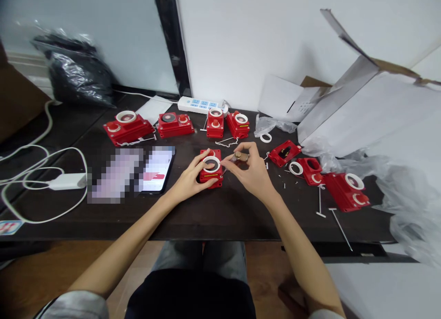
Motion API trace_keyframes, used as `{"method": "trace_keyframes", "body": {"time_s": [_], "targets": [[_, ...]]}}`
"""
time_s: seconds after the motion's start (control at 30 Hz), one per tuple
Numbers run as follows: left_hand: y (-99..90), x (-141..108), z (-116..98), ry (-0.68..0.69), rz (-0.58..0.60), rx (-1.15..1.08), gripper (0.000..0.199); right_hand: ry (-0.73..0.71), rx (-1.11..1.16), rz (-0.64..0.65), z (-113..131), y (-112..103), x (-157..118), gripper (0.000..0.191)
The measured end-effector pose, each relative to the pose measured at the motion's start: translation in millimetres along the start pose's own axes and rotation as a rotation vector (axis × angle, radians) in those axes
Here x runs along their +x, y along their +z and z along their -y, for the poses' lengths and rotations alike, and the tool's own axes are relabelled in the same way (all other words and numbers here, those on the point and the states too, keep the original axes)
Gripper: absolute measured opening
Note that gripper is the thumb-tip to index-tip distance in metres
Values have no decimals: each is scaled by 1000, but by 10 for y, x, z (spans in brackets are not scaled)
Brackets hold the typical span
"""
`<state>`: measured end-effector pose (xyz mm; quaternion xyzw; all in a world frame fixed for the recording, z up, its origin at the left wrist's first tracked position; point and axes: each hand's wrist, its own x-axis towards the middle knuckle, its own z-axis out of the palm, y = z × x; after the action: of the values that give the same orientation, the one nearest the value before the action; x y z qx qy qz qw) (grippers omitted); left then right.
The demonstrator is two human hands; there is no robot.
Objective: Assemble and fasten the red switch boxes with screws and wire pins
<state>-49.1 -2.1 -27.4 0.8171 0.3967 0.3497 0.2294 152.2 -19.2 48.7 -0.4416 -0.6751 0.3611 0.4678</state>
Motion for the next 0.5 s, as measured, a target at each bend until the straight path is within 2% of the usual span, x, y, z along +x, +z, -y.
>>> {"method": "trace_keyframes", "body": {"time_s": [0.17, 0.33, 0.5], "targets": [[5, 0, 3, 0, -6, 6, 31, -78, -99, -6, 20, -42, 28, 18], [11, 0, 7, -1, -7, -1, 30, -104, -107, 38, 80, -106, 19, 35], [5, -1, 1, -7, -1, -3, 31, -154, -107, -18, 52, -42, 18, 30]]}}
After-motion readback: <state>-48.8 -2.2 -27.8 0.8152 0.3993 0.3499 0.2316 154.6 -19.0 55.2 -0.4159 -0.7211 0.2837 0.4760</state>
